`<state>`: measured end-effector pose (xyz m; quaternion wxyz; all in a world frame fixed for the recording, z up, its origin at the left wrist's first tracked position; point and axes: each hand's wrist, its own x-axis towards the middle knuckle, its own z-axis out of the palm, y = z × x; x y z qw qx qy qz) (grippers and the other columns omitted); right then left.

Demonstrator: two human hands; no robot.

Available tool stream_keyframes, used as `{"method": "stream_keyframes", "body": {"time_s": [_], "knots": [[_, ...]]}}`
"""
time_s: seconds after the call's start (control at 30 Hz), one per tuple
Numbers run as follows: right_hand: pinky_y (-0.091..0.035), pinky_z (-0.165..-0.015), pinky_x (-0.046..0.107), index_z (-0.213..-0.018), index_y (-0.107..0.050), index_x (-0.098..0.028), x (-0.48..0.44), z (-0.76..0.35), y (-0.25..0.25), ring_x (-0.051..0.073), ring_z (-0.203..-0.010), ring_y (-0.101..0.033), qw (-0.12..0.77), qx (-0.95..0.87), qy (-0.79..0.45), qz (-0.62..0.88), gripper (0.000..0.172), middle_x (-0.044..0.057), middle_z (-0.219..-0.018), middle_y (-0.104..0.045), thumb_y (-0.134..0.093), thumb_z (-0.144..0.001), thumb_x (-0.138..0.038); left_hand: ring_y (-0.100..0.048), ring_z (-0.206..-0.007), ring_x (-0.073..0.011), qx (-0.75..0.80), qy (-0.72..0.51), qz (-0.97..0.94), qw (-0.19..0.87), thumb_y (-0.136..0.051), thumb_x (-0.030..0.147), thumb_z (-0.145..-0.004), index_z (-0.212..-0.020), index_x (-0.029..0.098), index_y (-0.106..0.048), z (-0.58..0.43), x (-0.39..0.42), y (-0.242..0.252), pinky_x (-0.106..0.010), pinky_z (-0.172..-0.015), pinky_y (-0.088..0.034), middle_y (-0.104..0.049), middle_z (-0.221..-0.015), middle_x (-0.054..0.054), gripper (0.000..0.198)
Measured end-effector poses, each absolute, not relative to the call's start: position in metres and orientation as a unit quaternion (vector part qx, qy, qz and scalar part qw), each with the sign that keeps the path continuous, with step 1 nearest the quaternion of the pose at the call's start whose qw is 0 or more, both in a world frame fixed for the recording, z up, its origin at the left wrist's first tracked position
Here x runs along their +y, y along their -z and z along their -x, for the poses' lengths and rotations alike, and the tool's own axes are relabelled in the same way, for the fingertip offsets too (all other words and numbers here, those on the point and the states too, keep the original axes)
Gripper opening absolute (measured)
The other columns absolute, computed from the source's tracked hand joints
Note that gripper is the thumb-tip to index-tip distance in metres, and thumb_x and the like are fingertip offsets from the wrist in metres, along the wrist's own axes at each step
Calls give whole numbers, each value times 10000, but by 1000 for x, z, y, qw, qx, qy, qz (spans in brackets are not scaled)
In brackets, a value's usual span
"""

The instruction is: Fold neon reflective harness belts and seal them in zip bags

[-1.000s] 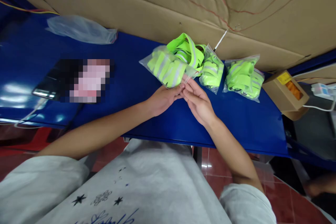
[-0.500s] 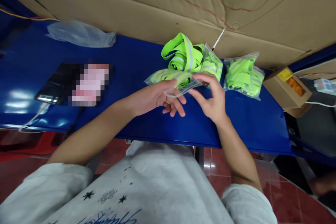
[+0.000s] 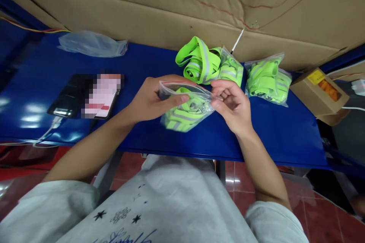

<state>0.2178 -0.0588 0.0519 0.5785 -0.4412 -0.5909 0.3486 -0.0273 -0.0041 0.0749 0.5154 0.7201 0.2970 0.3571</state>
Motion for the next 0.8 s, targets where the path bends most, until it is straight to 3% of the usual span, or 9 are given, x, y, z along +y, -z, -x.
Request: {"method": "stream_keyframes", "body": {"time_s": [0.2,0.33,0.43,0.6,0.8], "knots": [[-544,-587,278,-883,-784,-267,-59,-212,-49,125,-599,-594,504,-600,-367,501,304,-22,-695,-677,-902,-853,-546,-788,-1151,-271,289,-432,-573,634,-893,517,-858,-967,226,-827,26,-3,-58,-404,-1076,-598,-837,-1157,-84,317],[-527,-579,267,-893,-779,-266,-57,-209,-45,123,-602,-610,499,-600,-364,508,304,-22,-698,-695,-884,-873,-550,-814,-1118,-299,315,-419,-477,705,-918,470,-842,-1205,260,-786,26,0,-53,-435,-1027,-626,-844,-1103,-54,439],[-515,-575,278,-874,-756,-265,-58,-211,-42,134,-614,-625,485,-611,-346,521,288,-17,-708,-701,-841,-924,-535,-799,-1179,-308,310,-413,-462,721,-947,466,-815,-1330,285,-752,28,3,-49,-428,-1047,-619,-841,-1174,-49,580],[-505,-632,307,-942,-717,-262,-59,-216,-34,144,-667,-629,472,-651,-240,544,229,-11,-782,-705,-719,-1035,-471,-808,-1085,-250,299,-346,-482,748,-901,528,-857,-1132,210,-852,27,10,-36,-328,-972,-629,-852,-1171,-68,424],[-451,-652,312,-976,-646,-238,-54,-216,-28,136,-672,-588,414,-714,-158,543,226,-5,-806,-678,-610,-1096,-426,-813,-1087,-257,326,-382,-486,716,-874,497,-872,-1051,179,-870,21,11,-24,-338,-1014,-622,-863,-1086,-85,365]]}}
